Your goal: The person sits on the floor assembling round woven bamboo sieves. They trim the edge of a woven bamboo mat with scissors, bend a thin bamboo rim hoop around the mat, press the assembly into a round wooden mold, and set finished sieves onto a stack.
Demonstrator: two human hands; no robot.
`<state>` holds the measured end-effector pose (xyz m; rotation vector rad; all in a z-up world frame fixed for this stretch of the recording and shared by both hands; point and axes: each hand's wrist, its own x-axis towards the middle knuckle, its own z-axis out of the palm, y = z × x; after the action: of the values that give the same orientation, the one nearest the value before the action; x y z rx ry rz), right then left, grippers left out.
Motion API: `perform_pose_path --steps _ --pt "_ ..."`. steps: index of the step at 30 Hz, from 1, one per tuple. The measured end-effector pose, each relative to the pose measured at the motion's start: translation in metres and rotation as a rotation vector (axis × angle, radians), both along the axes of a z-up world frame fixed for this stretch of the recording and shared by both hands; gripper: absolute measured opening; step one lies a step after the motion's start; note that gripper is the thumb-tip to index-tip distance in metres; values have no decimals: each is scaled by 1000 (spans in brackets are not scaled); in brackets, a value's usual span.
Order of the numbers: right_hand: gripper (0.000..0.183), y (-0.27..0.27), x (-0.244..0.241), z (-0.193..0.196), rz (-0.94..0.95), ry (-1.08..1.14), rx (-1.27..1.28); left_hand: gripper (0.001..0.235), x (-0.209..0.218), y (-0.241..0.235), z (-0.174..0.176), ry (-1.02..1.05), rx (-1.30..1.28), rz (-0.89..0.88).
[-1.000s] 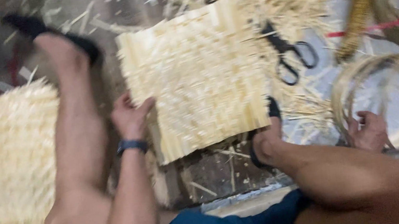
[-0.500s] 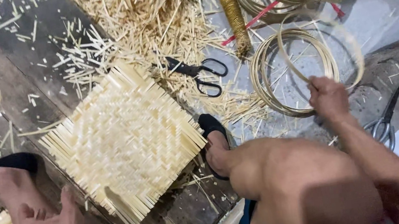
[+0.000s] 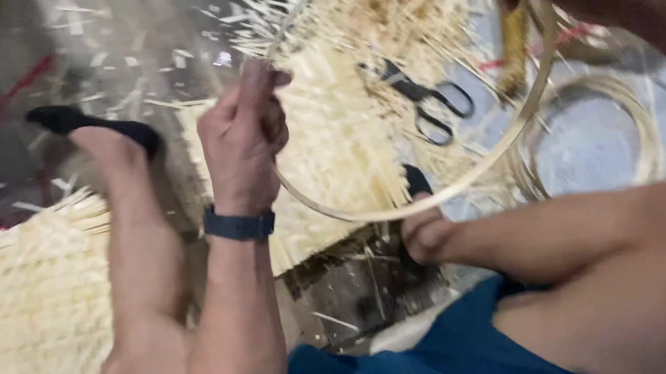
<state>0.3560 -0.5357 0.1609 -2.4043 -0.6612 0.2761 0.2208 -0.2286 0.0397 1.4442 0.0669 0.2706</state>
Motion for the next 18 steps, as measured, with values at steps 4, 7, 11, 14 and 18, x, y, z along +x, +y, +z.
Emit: perform_pose_path --steps 4,7,11,14,18 --pt "37 13 19 -49 26 312 381 38 -24 47 -27 140 -946 39" --pt "44 30 5 -77 -104 474 600 39 -28 61 -34 217 -1062 100" --pt "44 40 -14 -107 -38 474 505 32 -33 77 -72 190 -1139 281" --pt "44 43 -24 -113 -154 586 701 31 -34 75 -74 144 -1153 265" --pt "47 55 -46 -109 -306 602 930 35 -38 67 -79 147 -1193 205"
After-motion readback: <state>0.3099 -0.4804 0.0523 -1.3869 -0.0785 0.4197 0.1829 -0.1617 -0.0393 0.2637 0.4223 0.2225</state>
